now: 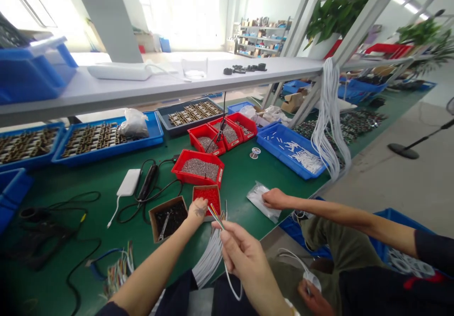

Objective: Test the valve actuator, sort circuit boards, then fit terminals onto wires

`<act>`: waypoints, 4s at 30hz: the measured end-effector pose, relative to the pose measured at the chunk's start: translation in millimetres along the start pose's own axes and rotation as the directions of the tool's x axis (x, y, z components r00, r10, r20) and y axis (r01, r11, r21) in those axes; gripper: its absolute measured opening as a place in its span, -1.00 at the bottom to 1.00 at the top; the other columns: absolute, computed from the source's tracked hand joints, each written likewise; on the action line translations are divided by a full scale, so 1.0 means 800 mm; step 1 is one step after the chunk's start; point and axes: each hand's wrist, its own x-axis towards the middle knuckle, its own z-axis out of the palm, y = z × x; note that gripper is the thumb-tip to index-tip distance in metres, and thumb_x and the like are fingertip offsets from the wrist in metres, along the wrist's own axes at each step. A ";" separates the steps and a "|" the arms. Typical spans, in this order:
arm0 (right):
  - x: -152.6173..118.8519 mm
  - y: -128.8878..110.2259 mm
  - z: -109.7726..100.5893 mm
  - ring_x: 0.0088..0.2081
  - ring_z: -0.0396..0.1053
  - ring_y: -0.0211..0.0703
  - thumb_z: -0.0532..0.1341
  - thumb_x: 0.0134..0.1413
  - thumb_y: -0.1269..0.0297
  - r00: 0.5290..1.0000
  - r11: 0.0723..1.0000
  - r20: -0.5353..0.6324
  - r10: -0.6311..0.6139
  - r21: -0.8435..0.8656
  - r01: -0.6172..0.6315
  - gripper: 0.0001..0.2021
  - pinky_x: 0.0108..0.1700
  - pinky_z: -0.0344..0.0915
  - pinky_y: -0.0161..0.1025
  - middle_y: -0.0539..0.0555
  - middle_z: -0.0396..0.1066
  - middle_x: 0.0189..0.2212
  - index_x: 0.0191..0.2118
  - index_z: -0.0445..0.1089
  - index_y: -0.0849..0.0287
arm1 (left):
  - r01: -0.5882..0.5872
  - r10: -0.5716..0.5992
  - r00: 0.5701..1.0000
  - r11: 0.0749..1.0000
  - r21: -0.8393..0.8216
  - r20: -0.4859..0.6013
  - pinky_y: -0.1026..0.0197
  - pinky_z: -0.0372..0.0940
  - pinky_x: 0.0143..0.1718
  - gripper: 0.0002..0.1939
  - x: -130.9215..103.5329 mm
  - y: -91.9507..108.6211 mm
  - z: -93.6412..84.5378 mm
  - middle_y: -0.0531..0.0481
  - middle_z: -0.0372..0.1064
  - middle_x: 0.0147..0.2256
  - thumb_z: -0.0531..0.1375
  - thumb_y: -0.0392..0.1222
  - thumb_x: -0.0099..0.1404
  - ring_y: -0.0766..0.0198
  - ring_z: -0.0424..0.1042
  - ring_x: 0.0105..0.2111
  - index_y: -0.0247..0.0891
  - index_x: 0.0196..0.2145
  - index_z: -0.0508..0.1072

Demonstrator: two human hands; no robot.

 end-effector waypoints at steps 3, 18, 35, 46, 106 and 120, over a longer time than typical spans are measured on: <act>0.006 -0.003 -0.002 -0.58 0.03 -0.36 0.20 0.17 -0.02 0.998 0.992 0.025 -0.061 -0.112 0.064 -0.56 -0.52 -0.01 -0.36 -0.05 0.18 -0.59 -0.06 0.46 0.27 | 0.005 -0.015 0.999 0.981 -0.192 -0.049 -0.05 0.37 -0.08 -0.68 -0.010 -0.003 -0.009 -0.13 0.36 0.00 0.17 -0.11 0.33 0.11 0.41 -0.08 -0.27 0.00 0.38; 0.000 -0.041 0.038 -0.52 0.26 -0.29 0.08 0.30 0.28 0.819 0.603 0.377 -0.432 -0.554 0.574 -0.72 -0.43 0.15 -0.33 0.00 0.34 -0.56 -0.42 0.40 0.21 | -0.132 0.064 0.988 -0.106 -0.986 -0.139 0.42 0.24 -0.40 -0.77 -0.232 0.052 -0.130 0.13 0.22 -0.48 0.27 -0.02 0.24 0.48 0.25 -0.47 -0.22 -0.36 0.40; -0.008 -0.042 0.054 -0.57 0.03 -0.37 0.07 0.30 0.25 0.832 0.674 0.447 -0.330 -0.506 0.539 -0.64 -0.48 -0.02 -0.34 -0.10 0.08 -0.62 -0.55 0.17 0.19 | -0.402 -0.106 0.905 0.098 -0.910 -0.411 0.46 0.37 -0.27 -0.90 -0.267 0.058 -0.132 0.08 0.51 -0.42 0.39 -0.21 0.08 0.42 0.49 -0.37 -0.21 -0.46 0.54; -0.006 -0.024 0.052 -0.39 0.18 -0.29 -0.08 0.28 -0.18 0.872 0.973 0.489 -0.034 -0.183 0.141 -0.46 -0.37 0.16 -0.35 0.03 0.28 -0.29 0.17 0.13 0.10 | -0.286 0.107 0.957 0.506 -0.814 -0.270 0.29 0.35 -0.35 -0.90 -0.273 0.044 -0.131 0.01 0.47 -0.44 0.32 -0.15 0.15 0.28 0.44 -0.43 -0.22 -0.44 0.53; -0.016 -0.011 0.051 -0.62 0.01 -0.45 0.16 0.27 0.08 0.780 0.996 0.619 -0.090 0.052 0.073 -0.71 -0.59 -0.07 -0.47 -0.05 0.36 -0.55 -0.10 0.14 0.17 | -0.557 -0.052 0.583 0.701 -0.445 -0.811 0.49 0.31 -0.28 -0.88 -0.292 0.050 -0.097 0.15 0.42 -0.41 0.20 -0.20 0.31 0.44 0.44 -0.37 -0.14 -0.41 0.41; 0.053 -0.041 0.019 -0.43 0.25 -0.22 0.33 0.07 0.04 0.920 0.908 0.112 -0.376 0.244 0.341 -0.76 -0.31 0.24 -0.26 -0.04 0.33 -0.51 -0.23 0.42 0.04 | -0.186 0.216 0.976 0.872 -0.453 0.015 0.26 0.26 -0.38 -0.70 -0.285 0.000 -0.095 0.01 0.47 -0.46 -0.01 -0.12 0.39 0.22 0.43 -0.45 -0.13 -0.31 0.51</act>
